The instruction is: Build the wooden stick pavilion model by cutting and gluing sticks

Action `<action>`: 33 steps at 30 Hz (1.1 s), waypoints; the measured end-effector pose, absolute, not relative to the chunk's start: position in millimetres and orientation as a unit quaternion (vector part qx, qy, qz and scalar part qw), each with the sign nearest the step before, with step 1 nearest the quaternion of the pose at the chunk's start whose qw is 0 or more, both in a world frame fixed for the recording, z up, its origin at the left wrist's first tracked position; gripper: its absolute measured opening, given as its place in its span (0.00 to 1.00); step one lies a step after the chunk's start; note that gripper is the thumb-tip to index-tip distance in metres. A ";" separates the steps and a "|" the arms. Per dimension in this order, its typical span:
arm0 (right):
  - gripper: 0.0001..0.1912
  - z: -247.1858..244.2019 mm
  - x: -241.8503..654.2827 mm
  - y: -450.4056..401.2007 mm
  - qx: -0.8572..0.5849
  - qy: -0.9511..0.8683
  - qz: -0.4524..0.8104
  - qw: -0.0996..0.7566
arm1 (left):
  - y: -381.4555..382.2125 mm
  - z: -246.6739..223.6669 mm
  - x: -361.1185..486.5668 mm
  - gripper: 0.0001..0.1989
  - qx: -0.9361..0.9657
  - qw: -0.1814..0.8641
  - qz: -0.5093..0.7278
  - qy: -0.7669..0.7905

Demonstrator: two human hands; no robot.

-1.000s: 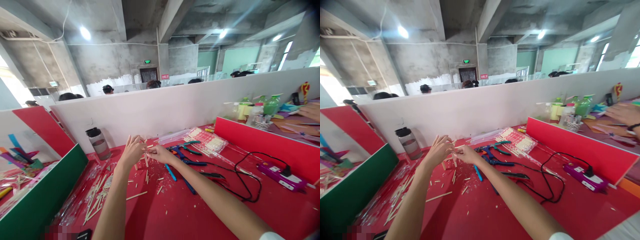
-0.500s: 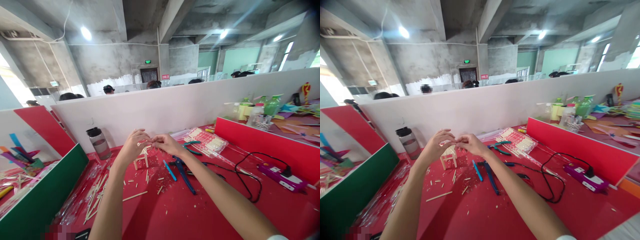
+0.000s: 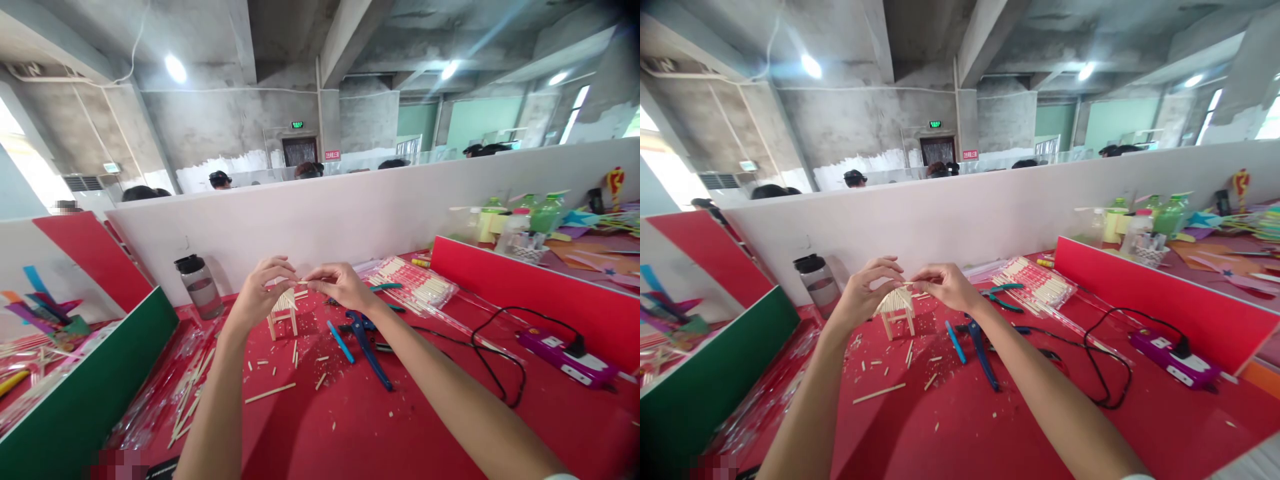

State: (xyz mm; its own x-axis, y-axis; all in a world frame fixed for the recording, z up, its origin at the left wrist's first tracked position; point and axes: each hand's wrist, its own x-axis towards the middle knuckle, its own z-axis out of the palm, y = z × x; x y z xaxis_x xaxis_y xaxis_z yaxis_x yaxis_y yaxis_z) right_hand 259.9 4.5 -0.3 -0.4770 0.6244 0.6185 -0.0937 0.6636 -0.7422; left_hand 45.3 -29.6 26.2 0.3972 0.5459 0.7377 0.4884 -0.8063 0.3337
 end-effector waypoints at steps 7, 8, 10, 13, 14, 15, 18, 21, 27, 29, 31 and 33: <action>0.17 -2.3 260.2 2.4 -0.198 -0.781 0.318 0.499 | -31.9 25.2 48.0 0.09 0.842 0.033 0.437 0.314; 0.17 -2.9 260.4 3.0 -0.203 -0.779 0.319 0.500 | -32.4 25.6 48.5 0.09 0.843 0.036 0.434 0.317; 0.17 -4.1 260.9 4.7 -0.207 -0.773 0.323 0.505 | -33.5 26.5 49.3 0.10 0.843 0.043 0.430 0.320; 0.16 -5.6 261.8 6.9 -0.209 -0.766 0.327 0.512 | -34.7 27.5 50.1 0.10 0.843 0.050 0.427 0.324; 0.16 -6.0 261.9 7.0 -0.209 -0.765 0.328 0.513 | -34.9 27.6 50.4 0.09 0.843 0.051 0.425 0.325; 0.16 -6.4 261.8 6.7 -0.208 -0.765 0.330 0.512 | -34.9 27.7 50.8 0.08 0.844 0.051 0.423 0.326; 0.15 -6.8 259.9 3.8 -0.204 -0.766 0.338 0.508 | -33.8 27.2 51.5 0.06 0.841 0.045 0.420 0.337; 0.16 -4.9 257.1 1.7 -0.204 -0.774 0.338 0.496 | -31.0 26.2 49.8 0.06 0.838 0.033 0.420 0.347; 0.13 -2.4 270.5 13.7 -0.285 -0.835 0.232 0.409 | -25.8 25.0 30.4 0.07 0.826 -0.012 0.384 0.413; 0.11 -8.8 284.4 22.4 -0.368 -0.842 0.167 0.358 | -24.2 23.1 17.5 0.08 0.812 -0.014 0.365 0.455; 0.11 -21.0 300.0 32.2 -0.465 -0.829 0.108 0.292 | -21.9 18.7 2.4 0.08 0.801 -0.008 0.345 0.489; 0.16 -37.7 313.7 42.4 -0.556 -0.805 0.054 0.199 | -19.3 12.2 -12.6 0.09 0.791 0.001 0.329 0.516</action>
State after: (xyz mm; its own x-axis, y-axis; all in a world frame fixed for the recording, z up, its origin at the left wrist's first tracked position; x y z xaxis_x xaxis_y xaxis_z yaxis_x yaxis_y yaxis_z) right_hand 313.7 42.4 -37.7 -0.3012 0.9173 0.2604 0.8740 0.3748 -0.3093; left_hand -12.6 -19.3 12.2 0.2500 0.8172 0.5194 0.8155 -0.4669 0.3420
